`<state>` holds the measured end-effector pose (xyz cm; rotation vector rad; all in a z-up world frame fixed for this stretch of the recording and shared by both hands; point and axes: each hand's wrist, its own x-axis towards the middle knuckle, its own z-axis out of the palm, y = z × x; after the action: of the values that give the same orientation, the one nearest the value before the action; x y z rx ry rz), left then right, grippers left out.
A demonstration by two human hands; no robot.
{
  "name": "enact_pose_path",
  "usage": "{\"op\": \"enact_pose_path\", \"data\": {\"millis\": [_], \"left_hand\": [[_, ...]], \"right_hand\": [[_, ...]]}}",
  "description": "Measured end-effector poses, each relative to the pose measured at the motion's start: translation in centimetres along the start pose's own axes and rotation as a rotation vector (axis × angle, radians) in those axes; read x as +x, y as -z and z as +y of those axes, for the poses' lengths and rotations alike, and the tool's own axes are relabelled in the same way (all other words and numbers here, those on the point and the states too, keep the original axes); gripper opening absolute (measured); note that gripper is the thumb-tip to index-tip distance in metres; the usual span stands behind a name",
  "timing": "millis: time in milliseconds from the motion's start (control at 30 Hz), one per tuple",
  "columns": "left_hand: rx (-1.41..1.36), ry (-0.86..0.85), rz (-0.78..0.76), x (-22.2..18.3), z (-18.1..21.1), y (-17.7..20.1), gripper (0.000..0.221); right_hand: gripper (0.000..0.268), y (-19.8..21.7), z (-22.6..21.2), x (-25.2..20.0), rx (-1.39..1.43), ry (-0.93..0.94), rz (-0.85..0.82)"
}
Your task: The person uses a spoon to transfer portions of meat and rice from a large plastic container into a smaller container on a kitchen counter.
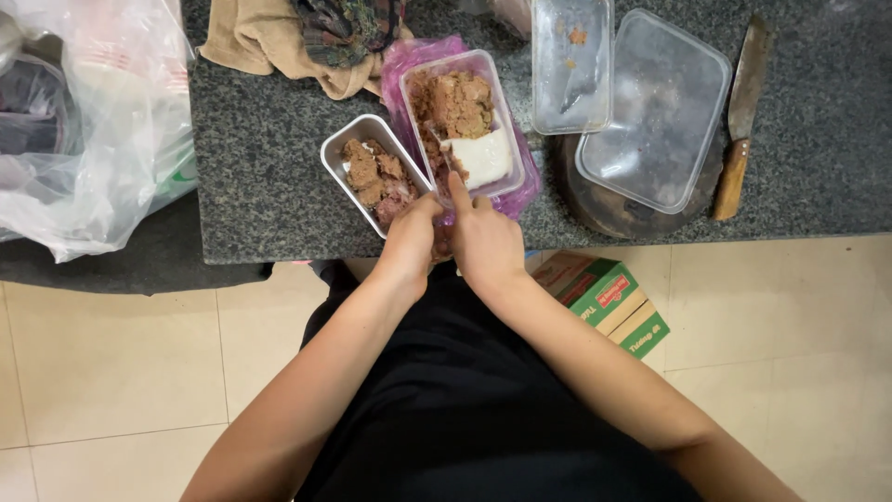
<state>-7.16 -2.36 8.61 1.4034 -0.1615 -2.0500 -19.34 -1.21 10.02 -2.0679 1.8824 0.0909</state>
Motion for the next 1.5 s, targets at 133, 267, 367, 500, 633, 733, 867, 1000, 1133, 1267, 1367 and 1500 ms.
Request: {"op": "enact_pose_path", "data": {"millis": [133, 267, 367, 500, 633, 733, 867, 1000, 1133, 1267, 1367, 1500], "left_hand": [[-0.077, 0.029, 0.051, 1.4, -0.2, 0.3, 0.03], [0.026, -0.046, -0.019, 1.4, 0.6, -0.8, 0.058], [0.038, -0.048, -0.033, 2.1, 0.0, -1.3, 0.073], [0.039, -0.073, -0.095, 2.8, -0.7, -2.1, 0.079], [0.0, -0.191, -0.089, 3.7, -0.3, -2.4, 0.081], [0.19, -0.217, -0.035, 4.0, 0.4, -2.9, 0.075], [0.284, -0.284, 0.089, 6.3, -0.3, -2.6, 0.049], [0.334, -0.285, 0.167, 7.1, -0.8, -2.8, 0.033], [0.2, -0.257, 0.135, 7.7, -1.6, -2.7, 0.032], [0.181, -0.326, 0.116, 7.4, -2.5, -2.6, 0.029], [0.225, -0.358, 0.143, 6.6, -2.3, -2.7, 0.027], [0.297, -0.37, 0.124, 6.4, -2.0, -2.7, 0.025]], "right_hand": [[0.072, 0.1, -0.4, 0.5, -0.002, -0.005, -0.008], [0.067, 0.6, 0.0, 0.5, 0.023, -0.027, -0.021], [0.061, 1.7, 0.4, 0.3, 0.089, -0.061, -0.025], [0.047, 3.6, 1.1, 0.3, 0.191, -0.083, -0.011], [0.042, 2.7, 3.2, 0.3, 0.26, -0.044, 0.04], [0.037, 3.0, 4.2, 0.6, 0.283, -0.058, 0.004], [0.03, 3.7, 5.1, 0.9, 0.316, 0.011, 0.011], [0.032, 4.6, 5.7, 1.3, 0.296, -0.008, -0.054], [0.031, 3.5, 7.8, 1.9, 0.361, -0.003, -0.073], [0.032, 2.0, 10.5, 2.9, 0.541, -0.11, -0.248], [0.034, 3.1, 10.2, 3.2, 0.782, -0.354, -0.414], [0.037, 3.5, 11.4, 3.4, 1.113, -0.577, -0.568]]}}
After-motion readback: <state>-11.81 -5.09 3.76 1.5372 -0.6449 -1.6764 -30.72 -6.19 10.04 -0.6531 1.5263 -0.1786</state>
